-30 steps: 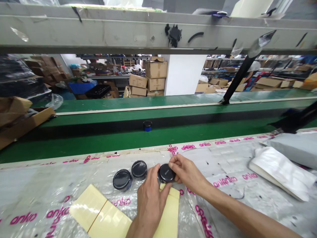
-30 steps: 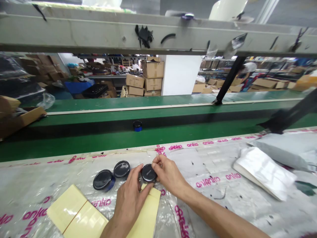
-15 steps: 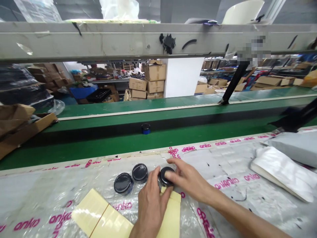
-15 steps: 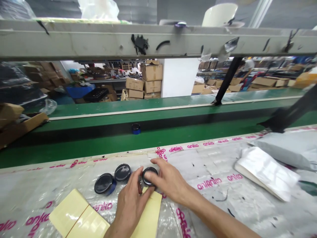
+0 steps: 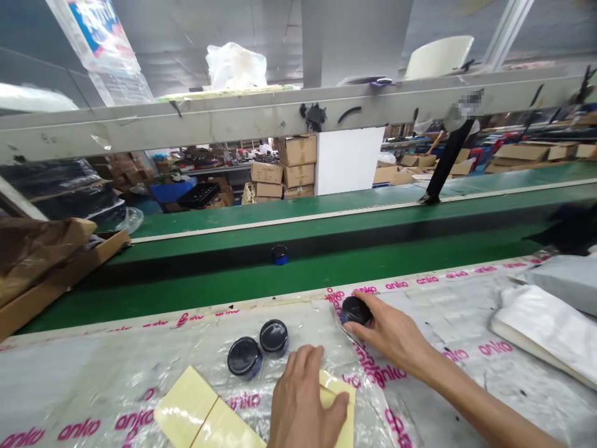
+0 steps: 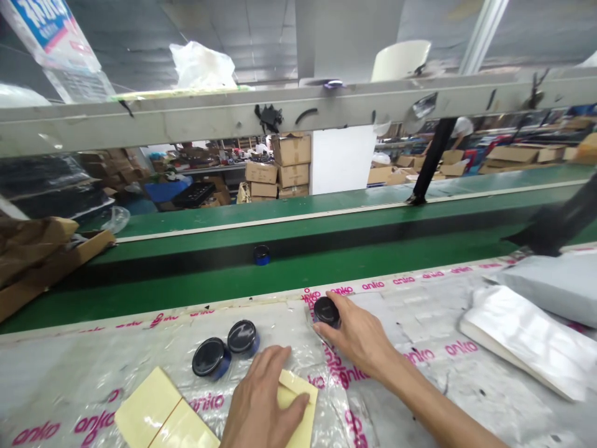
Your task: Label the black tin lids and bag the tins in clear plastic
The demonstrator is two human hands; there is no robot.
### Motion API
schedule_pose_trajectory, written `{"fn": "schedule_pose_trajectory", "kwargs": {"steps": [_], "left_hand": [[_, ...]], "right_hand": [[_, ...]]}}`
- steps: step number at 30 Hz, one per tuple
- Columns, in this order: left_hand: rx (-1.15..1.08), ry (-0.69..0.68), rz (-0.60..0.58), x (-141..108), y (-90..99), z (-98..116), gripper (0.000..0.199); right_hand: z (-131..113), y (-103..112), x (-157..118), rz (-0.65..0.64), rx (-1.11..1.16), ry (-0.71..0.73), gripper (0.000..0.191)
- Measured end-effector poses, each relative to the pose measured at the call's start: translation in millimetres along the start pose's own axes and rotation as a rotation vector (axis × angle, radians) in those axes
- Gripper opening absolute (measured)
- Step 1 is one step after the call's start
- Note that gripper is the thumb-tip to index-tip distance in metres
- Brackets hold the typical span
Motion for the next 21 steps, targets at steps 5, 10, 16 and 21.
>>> {"fn": "schedule_pose_trajectory", "kwargs": {"steps": [5,10,16,21], "left_hand": [[0.127,-0.025,-0.150,4.0,3.3,4.9,0.050],[0.004,-0.010,-0.211,13.2,-6.2,-13.3,0.031],[-0.159,-0.098,-0.319,19.5,-17.8,-40.5,0.025],[-0.227,0.047,-0.396,20.2,-10.9,-36.7,0.025]], "right_hand": [[-22.2,23.4,28.7,0.139,-0.048,0.143,0.056],[-84.4,12.4,122.8,-0.133,-0.159,0.380,0.062],[-134.3,-69.5,221.9,-0.286,-0.253,0.405,0.068],[-149.4,-92.6,233.2,-0.338,-0.367,0.369,0.039]]}}
Point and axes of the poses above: each hand's wrist, its own x-axis towards the middle knuckle, its own y-axis out of the back of the hand, z = x × y, the point moved 1 cm from there along x, towards the middle knuckle, and after that the axes turned 7 degrees about x, right-handed, at the moved point
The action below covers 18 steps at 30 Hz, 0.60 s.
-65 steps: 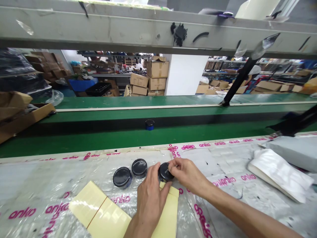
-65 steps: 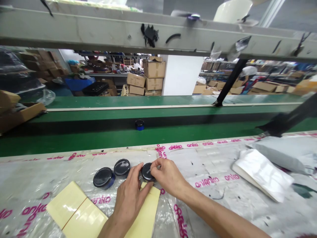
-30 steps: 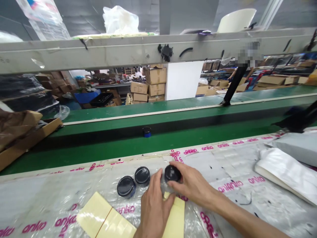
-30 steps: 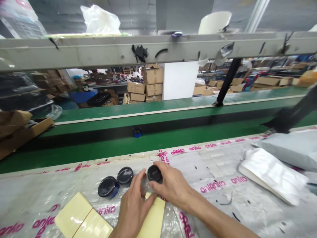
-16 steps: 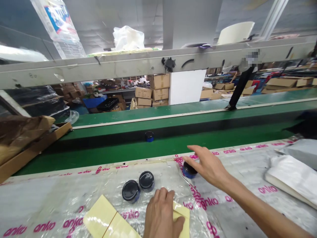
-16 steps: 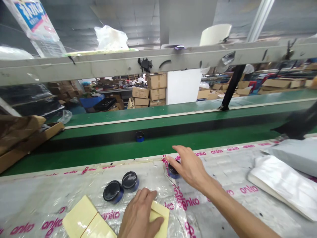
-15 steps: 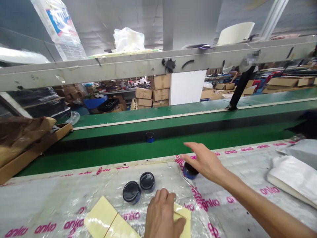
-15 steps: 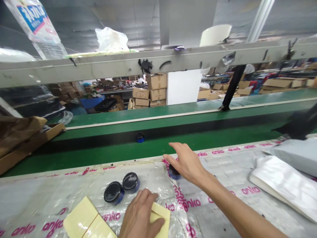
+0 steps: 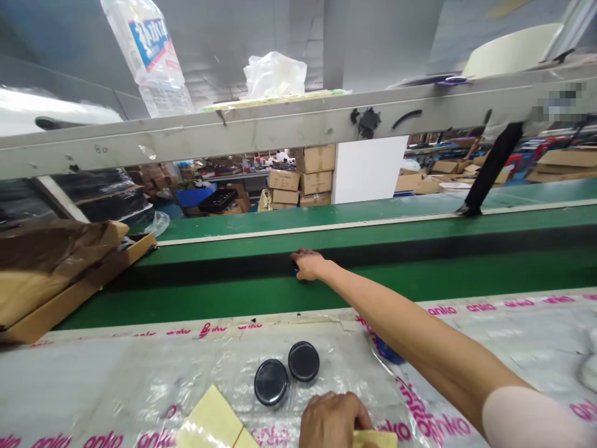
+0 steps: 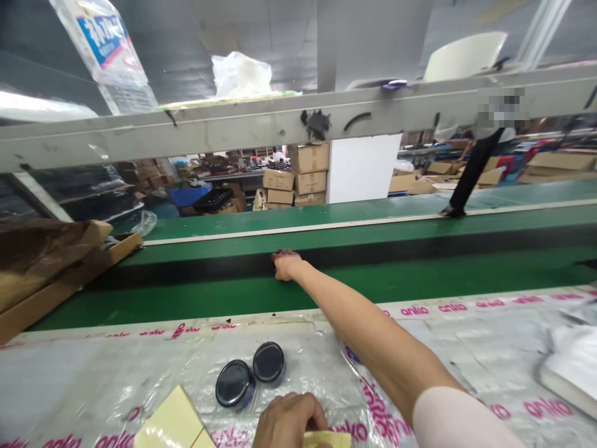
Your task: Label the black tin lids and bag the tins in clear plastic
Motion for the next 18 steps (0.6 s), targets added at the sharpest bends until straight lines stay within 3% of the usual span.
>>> {"fn": "schedule_pose_trajectory", "kwargs": {"steps": [2,5,10,14,18], "left_hand": [[-0.038,0.018,0.010,-4.0,3.2,8.7,0.024],[-0.163,0.029,0.038,-12.7,10.8,22.9,0.018],[-0.570,0.039,0.040,-31.0,23.5,38.1,0.007],[-0.897,0.110,0.104,-49.1,20.8,41.3,0.031],[-0.981,0.219,0.153,-66.5,16.0,44.3,0.051]], "right_hand": [[-4.6,3.9,-15.1,0.001,-0.026,-0.003,0.046],[-12.5,11.4,-58.7,0.023,-0.039,0.055,0.059],[-19.4,16.3,-150.2,-0.011,-0.036,0.202,0.052],[-17.6,7.9,-195.4,-0.064,0.003,0.273,0.063],[-18.5,1.1,-212.0,-0.076,0.010,0.333,0.067]]}}
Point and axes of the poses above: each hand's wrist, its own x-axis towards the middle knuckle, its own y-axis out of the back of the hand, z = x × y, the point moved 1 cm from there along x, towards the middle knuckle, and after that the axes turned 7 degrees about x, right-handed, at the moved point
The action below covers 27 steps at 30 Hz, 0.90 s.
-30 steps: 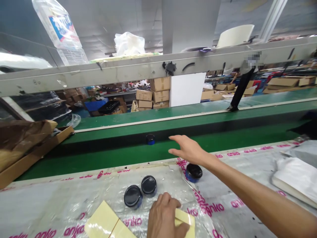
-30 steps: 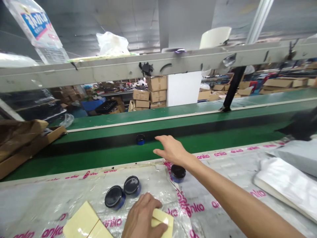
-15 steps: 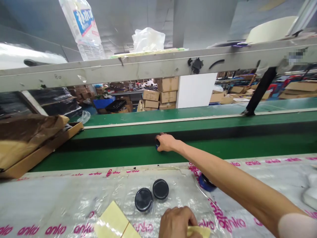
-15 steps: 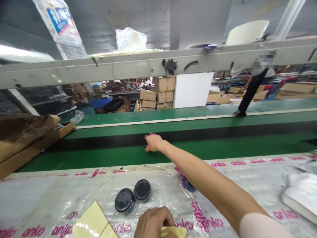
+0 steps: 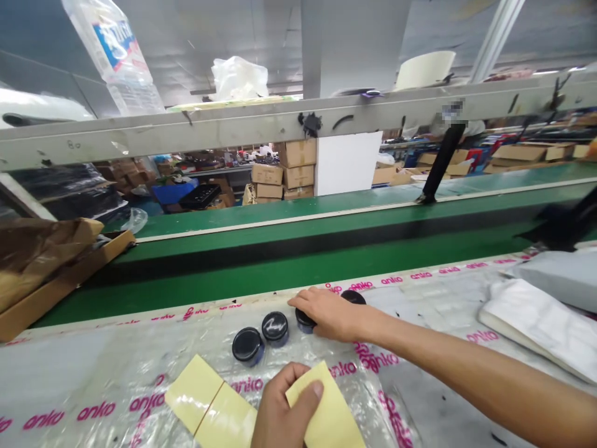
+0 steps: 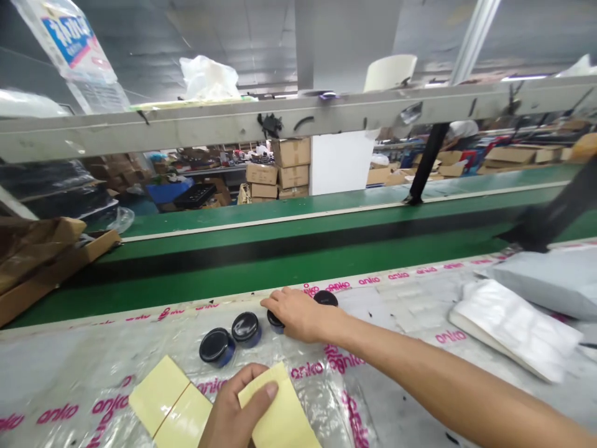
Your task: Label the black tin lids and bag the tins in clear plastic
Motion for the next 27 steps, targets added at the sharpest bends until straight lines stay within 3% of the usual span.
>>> {"fn": "schedule_pose_trajectory", "kwargs": {"steps": [3,7,12,17,22,27], "left_hand": [[-0.018,0.020,0.054,-8.8,-0.9,1.2,0.055],[-0.031,0.023,0.104,-10.7,-2.0,0.5,0.053],[0.031,-0.023,0.068,-1.0,-4.2,-7.5,0.051],[0.038,-0.043,0.034,0.7,-8.9,-5.7,0.049],[-0.090,-0.070,0.015,-8.2,-12.5,4.3,0.047],[-0.137,-0.089,0.109,-11.1,-10.8,7.6,0.041]], "right_hand": [[-7.0,6.4,-15.3,0.091,0.012,0.004,0.066],[-18.0,18.3,-55.1,0.335,0.321,-0.109,0.037],[-32.3,-4.2,-90.9,0.196,0.976,-0.179,0.019],[-38.6,-33.4,-91.9,0.229,1.508,-0.292,0.027],[-37.0,-37.9,-89.7,0.275,1.596,-0.432,0.038],[-37.3,-40.7,-91.9,0.304,1.629,-0.473,0.045]]}}
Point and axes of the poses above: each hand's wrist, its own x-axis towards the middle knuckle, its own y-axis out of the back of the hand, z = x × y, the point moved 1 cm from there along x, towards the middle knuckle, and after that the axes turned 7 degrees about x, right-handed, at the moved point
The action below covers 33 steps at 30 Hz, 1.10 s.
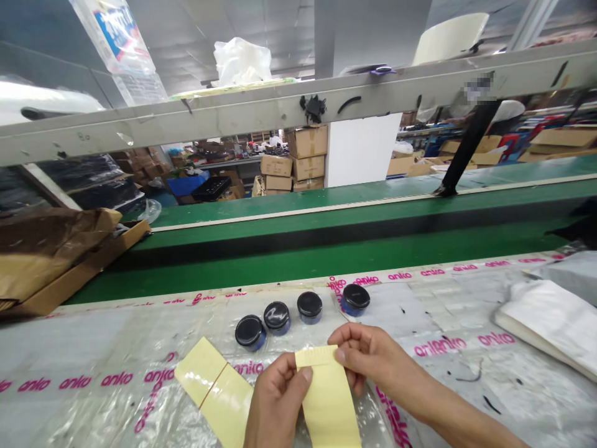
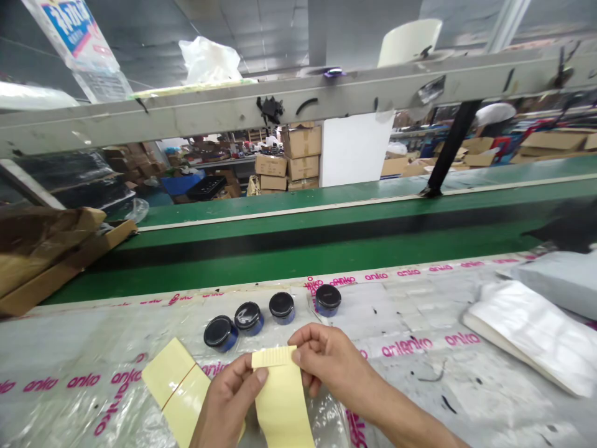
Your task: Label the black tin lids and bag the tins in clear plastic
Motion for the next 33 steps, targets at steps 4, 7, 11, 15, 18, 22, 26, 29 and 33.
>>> {"fn": "schedule_pose_trajectory", "kwargs": {"steps": [4,7,11,15,18,22,26,29,33], "left_hand": [[0.042,0.012,0.067,1.5,-0.1,-0.9,0.043],[0.078,0.020,0.087,2.6,0.3,-2.1,0.048],[0.105,0.035,0.117,4.1,2.8,-5.1,0.049],[0.072,0.030,0.111,5.8,3.2,-6.9,0.047],[0.020,0.014,0.092,6.7,1.0,-6.1,0.045],[-0.026,0.004,0.106,5.4,-3.3,-3.9,0.043],[-0.013,-0.023,0.226,1.3,-8.5,-5.0,0.041],[-0.019,-0.118,0.310,-1.4,-14.0,-7.1,0.040],[0.247,-0.291,0.376,-4.1,-19.6,-8.6,0.028]], "right_hand": [[4.5,-1.5,-3.3,0.011,-0.024,0.010,0.038],[8.0,-5.0,-6.1,0.027,-0.041,-0.005,0.032],[13.8,-11.9,-9.7,0.044,-0.035,0.000,0.028],[19.5,-16.0,-12.4,0.058,-0.033,0.041,0.025],[20.7,-15.3,-12.5,0.065,-0.077,0.068,0.023],[18.8,-10.0,-11.6,0.154,-0.196,0.176,0.028],[14.4,-9.4,-14.8,0.281,-0.369,0.275,0.032],[14.1,-16.2,-15.0,0.202,-0.327,0.162,0.048],[19.0,-27.2,-7.1,0.055,-0.100,0.061,0.050]]}}
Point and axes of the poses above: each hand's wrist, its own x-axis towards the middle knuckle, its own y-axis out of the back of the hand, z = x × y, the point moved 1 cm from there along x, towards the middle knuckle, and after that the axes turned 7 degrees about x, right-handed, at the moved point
